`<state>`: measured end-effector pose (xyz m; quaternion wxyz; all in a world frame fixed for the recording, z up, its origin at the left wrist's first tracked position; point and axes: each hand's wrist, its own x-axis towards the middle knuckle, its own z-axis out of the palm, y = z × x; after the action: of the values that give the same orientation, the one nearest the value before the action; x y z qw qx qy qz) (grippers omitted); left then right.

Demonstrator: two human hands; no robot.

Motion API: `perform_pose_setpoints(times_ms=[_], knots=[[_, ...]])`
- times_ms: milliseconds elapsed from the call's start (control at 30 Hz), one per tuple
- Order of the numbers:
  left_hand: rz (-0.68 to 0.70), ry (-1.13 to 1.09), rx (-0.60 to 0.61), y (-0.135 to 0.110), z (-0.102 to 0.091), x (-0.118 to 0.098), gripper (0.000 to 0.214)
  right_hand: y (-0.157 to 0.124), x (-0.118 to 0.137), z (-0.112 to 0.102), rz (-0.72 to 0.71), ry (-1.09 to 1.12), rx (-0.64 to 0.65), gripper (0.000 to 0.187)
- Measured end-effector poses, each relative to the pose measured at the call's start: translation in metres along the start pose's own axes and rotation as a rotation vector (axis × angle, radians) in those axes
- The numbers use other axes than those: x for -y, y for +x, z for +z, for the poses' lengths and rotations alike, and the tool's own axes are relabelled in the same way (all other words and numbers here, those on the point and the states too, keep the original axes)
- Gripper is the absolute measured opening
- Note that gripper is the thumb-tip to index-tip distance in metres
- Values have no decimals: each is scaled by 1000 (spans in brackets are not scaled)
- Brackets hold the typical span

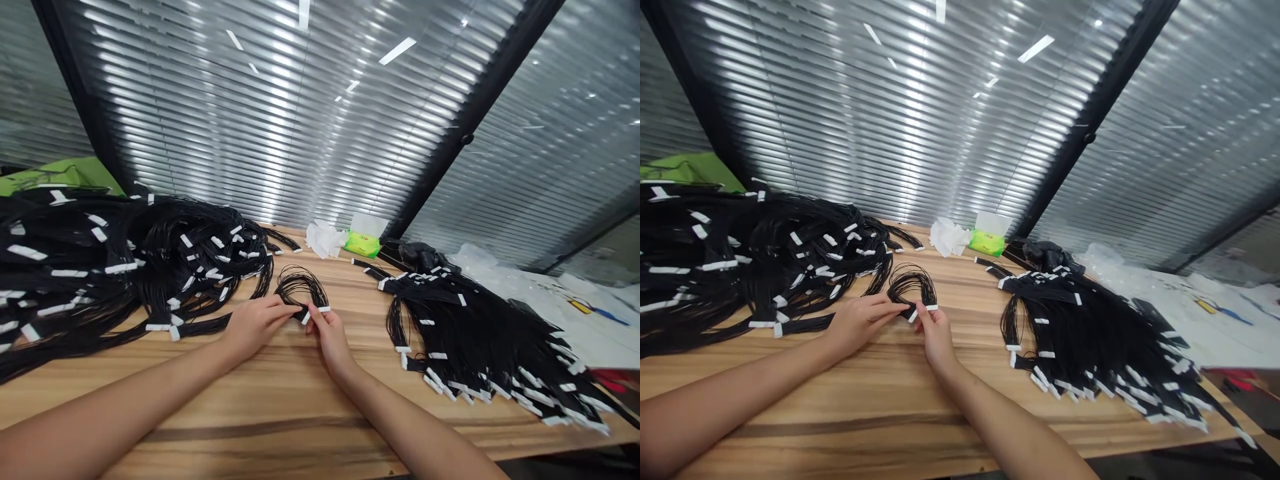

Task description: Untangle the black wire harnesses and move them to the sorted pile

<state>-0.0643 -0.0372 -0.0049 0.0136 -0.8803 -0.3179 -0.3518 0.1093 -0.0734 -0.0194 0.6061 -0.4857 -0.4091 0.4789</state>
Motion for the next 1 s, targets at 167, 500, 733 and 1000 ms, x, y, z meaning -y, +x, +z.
perform_pose_setpoints(times_ms=[167,500,733,1000], knots=[[-42,-50,63,2,-2,1,24,3,-4,4,-18,8,40,42],[-119,-41,199,4,3,-3,21,4,-8,8,-56,-72,58,42],[93,43,120,6,-8,-8,26,7,-3,5,-34,81,-2,35],[-49,-65,65,6,-5,4,25,13,4,-7,98,395,32,22]])
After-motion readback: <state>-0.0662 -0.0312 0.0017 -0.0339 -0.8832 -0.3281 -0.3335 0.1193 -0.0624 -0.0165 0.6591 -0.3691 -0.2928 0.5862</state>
